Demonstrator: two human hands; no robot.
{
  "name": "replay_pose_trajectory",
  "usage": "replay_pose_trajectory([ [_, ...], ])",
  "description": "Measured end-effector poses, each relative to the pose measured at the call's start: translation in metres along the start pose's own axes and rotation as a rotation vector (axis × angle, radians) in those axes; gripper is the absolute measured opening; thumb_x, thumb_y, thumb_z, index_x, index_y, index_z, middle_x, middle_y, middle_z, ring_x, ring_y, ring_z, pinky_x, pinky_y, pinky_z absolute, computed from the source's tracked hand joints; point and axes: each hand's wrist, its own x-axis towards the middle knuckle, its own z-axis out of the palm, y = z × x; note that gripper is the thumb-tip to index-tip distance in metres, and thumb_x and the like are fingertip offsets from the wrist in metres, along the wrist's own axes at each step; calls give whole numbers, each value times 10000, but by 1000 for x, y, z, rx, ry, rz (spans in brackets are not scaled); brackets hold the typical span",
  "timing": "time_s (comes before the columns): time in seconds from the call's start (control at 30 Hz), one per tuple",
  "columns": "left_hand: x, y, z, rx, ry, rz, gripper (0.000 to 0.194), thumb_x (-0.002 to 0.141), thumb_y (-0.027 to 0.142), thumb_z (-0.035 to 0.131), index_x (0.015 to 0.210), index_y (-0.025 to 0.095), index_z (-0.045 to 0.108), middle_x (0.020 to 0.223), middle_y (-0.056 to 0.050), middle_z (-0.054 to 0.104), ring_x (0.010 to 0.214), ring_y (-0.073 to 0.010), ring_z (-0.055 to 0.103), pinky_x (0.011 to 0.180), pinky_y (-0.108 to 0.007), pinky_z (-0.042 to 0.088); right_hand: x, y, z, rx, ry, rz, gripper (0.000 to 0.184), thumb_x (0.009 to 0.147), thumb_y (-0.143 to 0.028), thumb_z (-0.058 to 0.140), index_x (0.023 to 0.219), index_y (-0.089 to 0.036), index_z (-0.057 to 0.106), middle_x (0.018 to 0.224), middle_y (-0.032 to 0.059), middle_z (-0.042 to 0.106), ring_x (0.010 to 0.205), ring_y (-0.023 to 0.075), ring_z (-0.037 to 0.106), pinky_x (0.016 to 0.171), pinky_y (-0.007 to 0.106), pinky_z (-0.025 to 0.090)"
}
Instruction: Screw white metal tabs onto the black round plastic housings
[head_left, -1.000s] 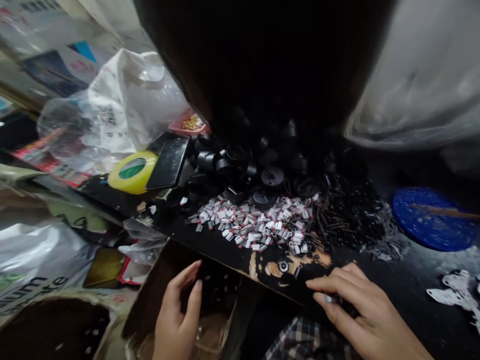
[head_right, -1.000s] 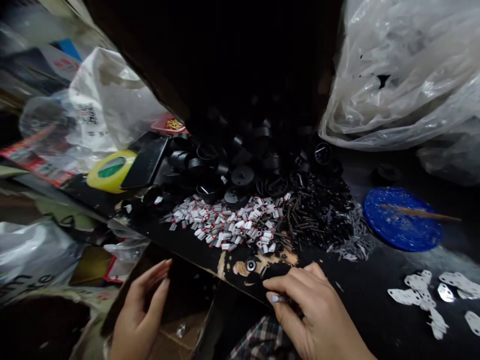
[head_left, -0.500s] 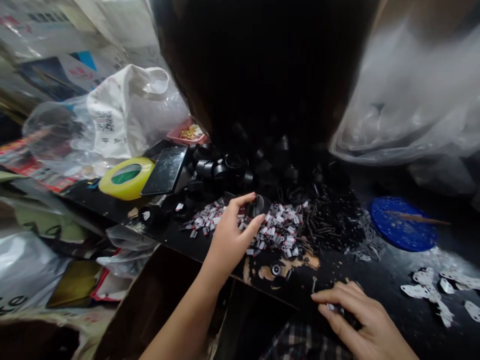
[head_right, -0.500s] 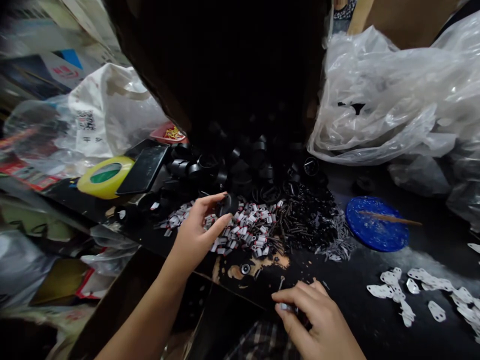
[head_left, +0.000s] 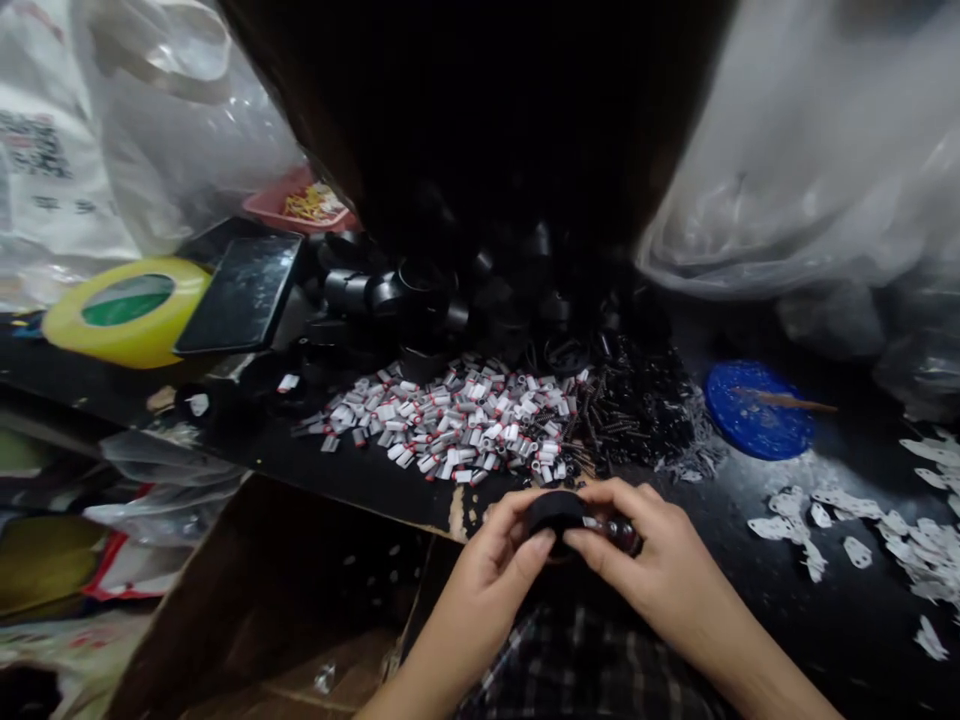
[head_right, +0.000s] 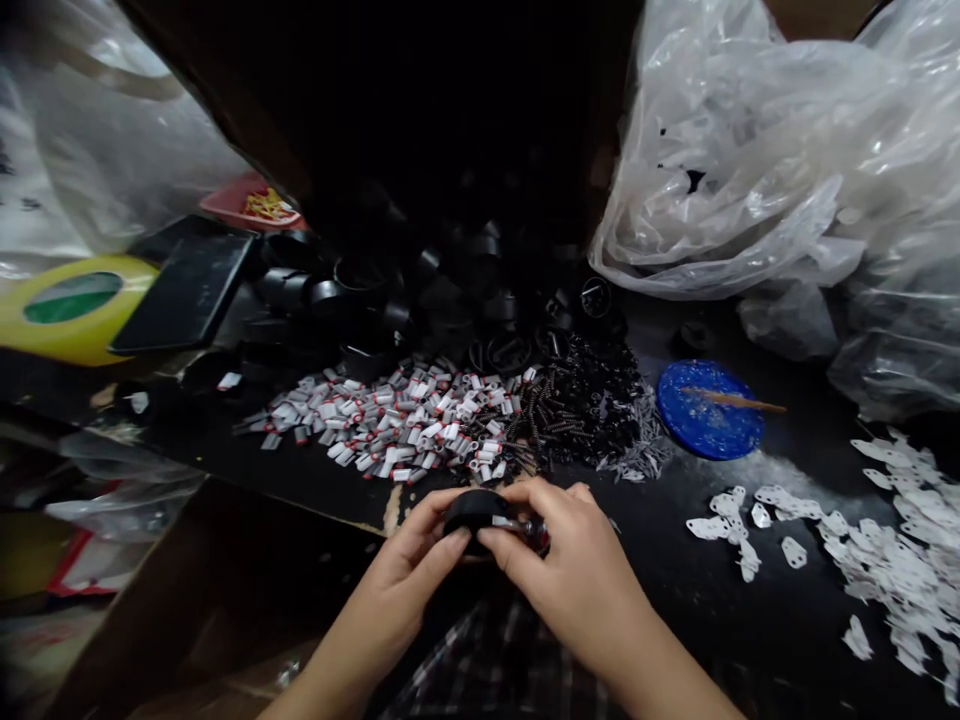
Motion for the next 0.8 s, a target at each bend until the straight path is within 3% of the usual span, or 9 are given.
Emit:
replay_pose_trajectory([
  [0.17, 5, 4, -8, -274, 245, 5, 199, 901, 312, 570, 1083, 256, 627, 1073, -28, 685, 1008, -202, 652, 896, -365, 540, 22, -4, 10, -298, 36, -129, 188, 910, -263, 586, 1090, -260, 639, 963, 6, 704, 837, 170, 629, 760, 322, 398],
  [0.27, 17, 12, -3, -382, 271, 46, 194, 890, 284, 591, 1065, 213, 633, 1125, -49, 671, 1116, -208, 608, 991, -377, 492, 43, -7, 17, -423, 72, -121, 215, 897, -213, 577, 1102, -183, 633, 967, 80, 693, 870, 237, 625, 810, 401, 336],
  [0.37, 28, 17, 0, -414, 240, 44, 178, 879, 261, 607, 1039, 194, 644, 1145, -54, 662, 1134, -202, 597, 1012, -362, 478, 55, -6, 19, -490, 84, -120, 129, 879, -173, 567, 975, -152, 651, 899, 92, 686, 835, 246, 623, 802, 405, 313],
  [0.6, 25, 11, 3, -370, 275, 58, 214, 867, 285, 625, 1069, 215, 631, 1084, -57, 681, 1061, -199, 631, 873, -305, 542, 43, 2, 4, -332, 110, -123, 119, 903, -223, 584, 984, -224, 670, 919, 18, 686, 839, 173, 611, 786, 341, 347],
  [0.8, 16, 2, 18, -398, 171, -28, 226, 879, 297, 609, 1096, 237, 632, 1150, -47, 663, 1053, -204, 629, 925, -377, 529, 22, 4, 4, -151, 92, -123, 194, 913, -214, 590, 1076, -271, 678, 909, -18, 681, 817, 129, 606, 762, 303, 382],
])
